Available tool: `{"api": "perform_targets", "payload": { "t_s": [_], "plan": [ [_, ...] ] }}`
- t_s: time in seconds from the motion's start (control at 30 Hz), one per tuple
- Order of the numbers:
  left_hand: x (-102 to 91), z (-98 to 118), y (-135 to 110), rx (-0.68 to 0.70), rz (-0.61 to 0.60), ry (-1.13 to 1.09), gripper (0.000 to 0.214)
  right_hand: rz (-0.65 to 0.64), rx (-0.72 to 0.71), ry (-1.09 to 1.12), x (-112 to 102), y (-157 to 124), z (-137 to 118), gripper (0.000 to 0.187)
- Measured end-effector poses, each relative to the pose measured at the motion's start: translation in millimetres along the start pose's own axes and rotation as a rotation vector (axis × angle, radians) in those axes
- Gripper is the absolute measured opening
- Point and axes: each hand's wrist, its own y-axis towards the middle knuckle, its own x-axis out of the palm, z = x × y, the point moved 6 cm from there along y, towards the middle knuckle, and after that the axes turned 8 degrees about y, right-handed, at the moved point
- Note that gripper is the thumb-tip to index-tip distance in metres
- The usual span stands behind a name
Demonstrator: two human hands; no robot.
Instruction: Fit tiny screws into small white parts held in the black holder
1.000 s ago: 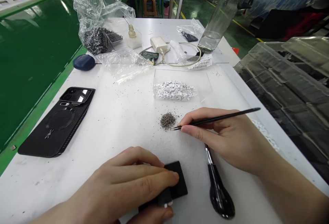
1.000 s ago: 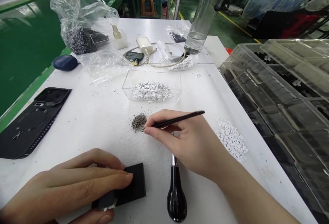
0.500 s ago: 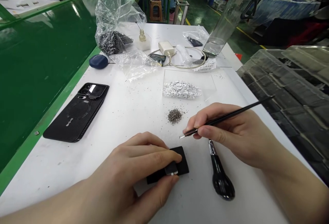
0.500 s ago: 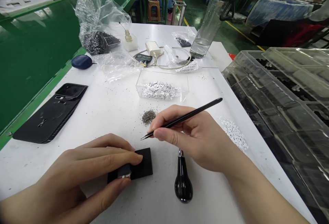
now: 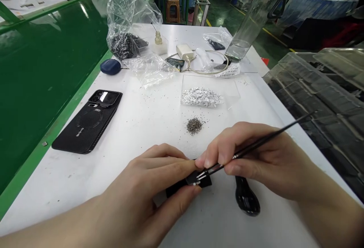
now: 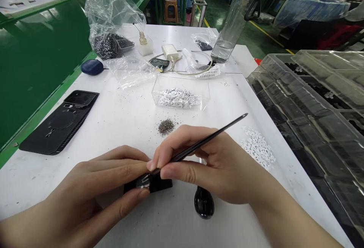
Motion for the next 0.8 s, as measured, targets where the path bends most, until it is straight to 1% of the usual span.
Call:
{"api": "perform_targets", "payload": {
  "t_s": [0.2,0.4,0.57,0.8],
  "plan": [
    [-0.4,1.4,-0.6,-0.013,0.004,0.003,0.018,-0.050,0.003,-0.040,5.3,1.4,1.9,0.016],
    [1.3,-0.3,-4.7,-0.015,0.021,0.019,0.017,-0.088,-0.043,-0.039,6.5,3.2,2.4,0.015],
    [2.9,1.0,-3.8,0.001,0.011,-0.001,0.016,-0.084,-0.029,-0.049,5.9,2.0,2.7,0.011],
    [1.9,1.7,-4.6,-0.005,-0.005,-0.006,0.017,-0.095,-0.023,-0.068,5.5,1.7,2.3,0.017]
  ]
}}
